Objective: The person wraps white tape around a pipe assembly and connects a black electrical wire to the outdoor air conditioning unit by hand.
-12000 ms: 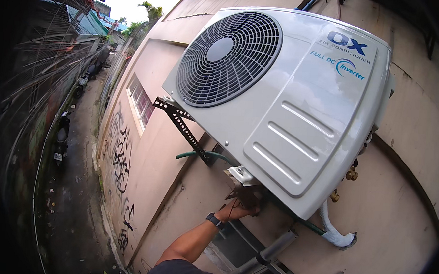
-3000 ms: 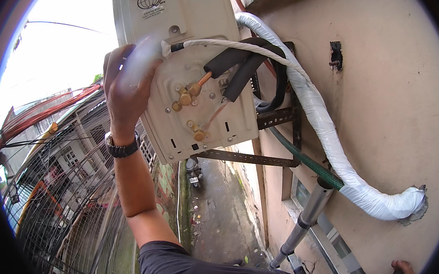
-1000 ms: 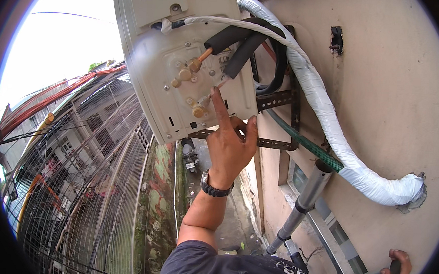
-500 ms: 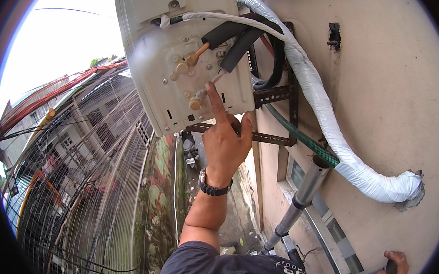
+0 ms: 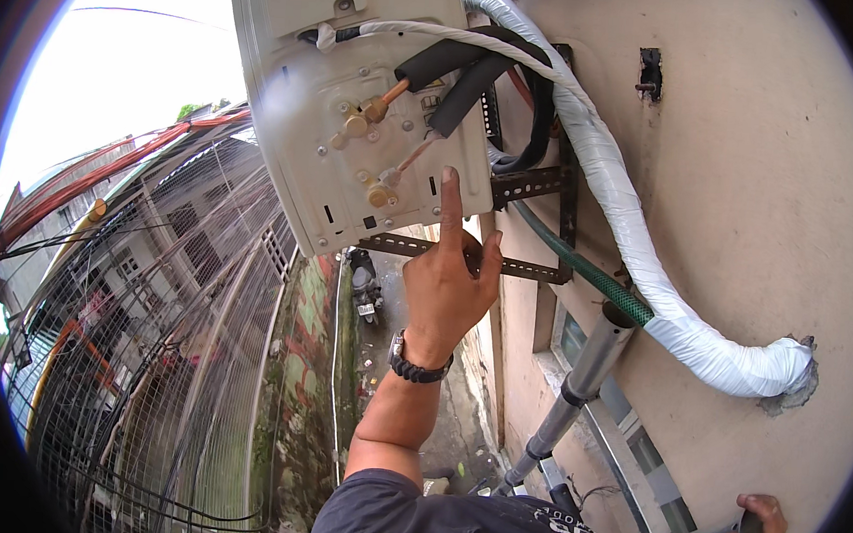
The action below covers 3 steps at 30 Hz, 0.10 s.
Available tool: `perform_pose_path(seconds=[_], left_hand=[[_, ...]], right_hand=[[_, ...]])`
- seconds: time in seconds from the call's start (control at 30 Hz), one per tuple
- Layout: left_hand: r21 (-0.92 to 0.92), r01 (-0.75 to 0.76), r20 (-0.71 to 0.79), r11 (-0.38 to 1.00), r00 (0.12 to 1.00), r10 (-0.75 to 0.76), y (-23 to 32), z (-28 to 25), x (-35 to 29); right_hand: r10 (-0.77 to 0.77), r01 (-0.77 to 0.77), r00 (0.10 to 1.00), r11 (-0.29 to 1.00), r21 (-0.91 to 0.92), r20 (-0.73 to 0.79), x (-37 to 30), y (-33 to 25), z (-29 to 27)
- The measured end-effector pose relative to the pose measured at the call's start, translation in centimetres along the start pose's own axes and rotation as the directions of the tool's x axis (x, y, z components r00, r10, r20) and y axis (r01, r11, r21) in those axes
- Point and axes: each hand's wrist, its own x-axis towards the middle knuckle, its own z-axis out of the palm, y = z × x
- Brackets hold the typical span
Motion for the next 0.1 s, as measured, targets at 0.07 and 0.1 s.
perform_pose_path(seconds=[0.07,0.1], left_hand=[[-0.153,0.077,-0.188,0.985,0.977,-0.105,-0.07,0.56,-0.32],[-0.232,0.103,-0.273,0.967,0.948,-0.166,-0.11,0.58,-0.37]], right_hand=[[0.016,-0.017,1.000,0.999,0.046,0.017,0.00,-0.15,-0.18],[0.012,-0.012,1.000,0.999,0.047,0.015,0.15,-0.12,-0.16]])
